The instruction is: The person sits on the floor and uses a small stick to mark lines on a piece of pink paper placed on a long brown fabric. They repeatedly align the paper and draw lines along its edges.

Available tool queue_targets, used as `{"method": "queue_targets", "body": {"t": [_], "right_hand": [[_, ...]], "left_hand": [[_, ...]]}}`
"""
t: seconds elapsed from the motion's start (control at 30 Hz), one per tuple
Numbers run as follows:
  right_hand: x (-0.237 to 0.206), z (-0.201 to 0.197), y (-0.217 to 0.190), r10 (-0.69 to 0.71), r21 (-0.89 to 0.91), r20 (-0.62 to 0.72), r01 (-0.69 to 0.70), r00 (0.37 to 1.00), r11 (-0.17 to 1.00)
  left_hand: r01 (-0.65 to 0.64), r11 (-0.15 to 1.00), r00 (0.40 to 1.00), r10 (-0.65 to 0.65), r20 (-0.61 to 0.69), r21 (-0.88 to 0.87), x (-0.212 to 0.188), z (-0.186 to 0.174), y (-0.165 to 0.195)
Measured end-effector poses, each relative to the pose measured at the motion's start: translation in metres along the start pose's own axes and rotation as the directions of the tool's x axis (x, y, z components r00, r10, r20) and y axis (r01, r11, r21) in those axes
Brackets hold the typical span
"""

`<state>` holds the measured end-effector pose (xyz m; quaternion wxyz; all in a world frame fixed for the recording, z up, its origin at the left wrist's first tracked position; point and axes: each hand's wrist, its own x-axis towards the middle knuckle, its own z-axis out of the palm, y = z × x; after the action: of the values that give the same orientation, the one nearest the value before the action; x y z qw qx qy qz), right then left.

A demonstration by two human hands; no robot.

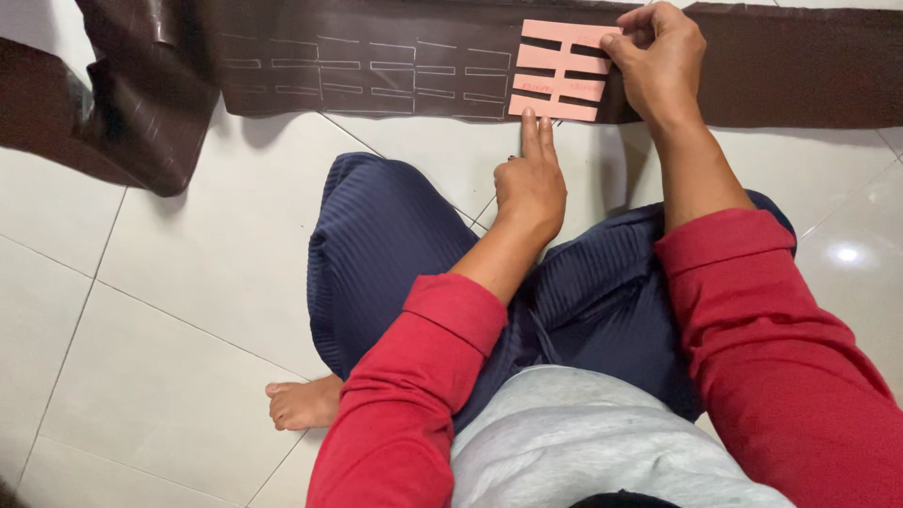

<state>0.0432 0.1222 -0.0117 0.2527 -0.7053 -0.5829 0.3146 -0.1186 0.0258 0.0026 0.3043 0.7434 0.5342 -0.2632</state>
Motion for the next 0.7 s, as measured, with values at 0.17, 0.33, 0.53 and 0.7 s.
{"method": "queue_targets", "body": {"t": [0.17,0.33,0.53,0.7], "right_hand": [[-0.002,0.008,-0.005,-0.024,-0.014,0.018,0.024,1.000,1.000],[-0.002,0.010,-0.009,0.013,0.022,0.036,-0.013,0.999,1.000],[-0.003,0.000,-0.001,0.013,-0.036,0.020,-0.012,1.000,0.999],[-0.003,-0.001,-0.001,0.060,-0.014,0.062,-0.060,0.996,0.998]], "left_hand": [[0.014,0.999,0.999,-0.016,-0.040,-0.044,0.000,0.009,-0.002],[0.040,0.995,0.999,-0.037,0.036,-0.092,-0.004,0.007,-0.007],[0.045,0.996,0.999,-0.044,0.018,-0.082,-0.011,0.009,-0.009],[0.035,0.998,0.999,-0.035,0.001,-0.055,-0.013,0.006,-0.010]]}}
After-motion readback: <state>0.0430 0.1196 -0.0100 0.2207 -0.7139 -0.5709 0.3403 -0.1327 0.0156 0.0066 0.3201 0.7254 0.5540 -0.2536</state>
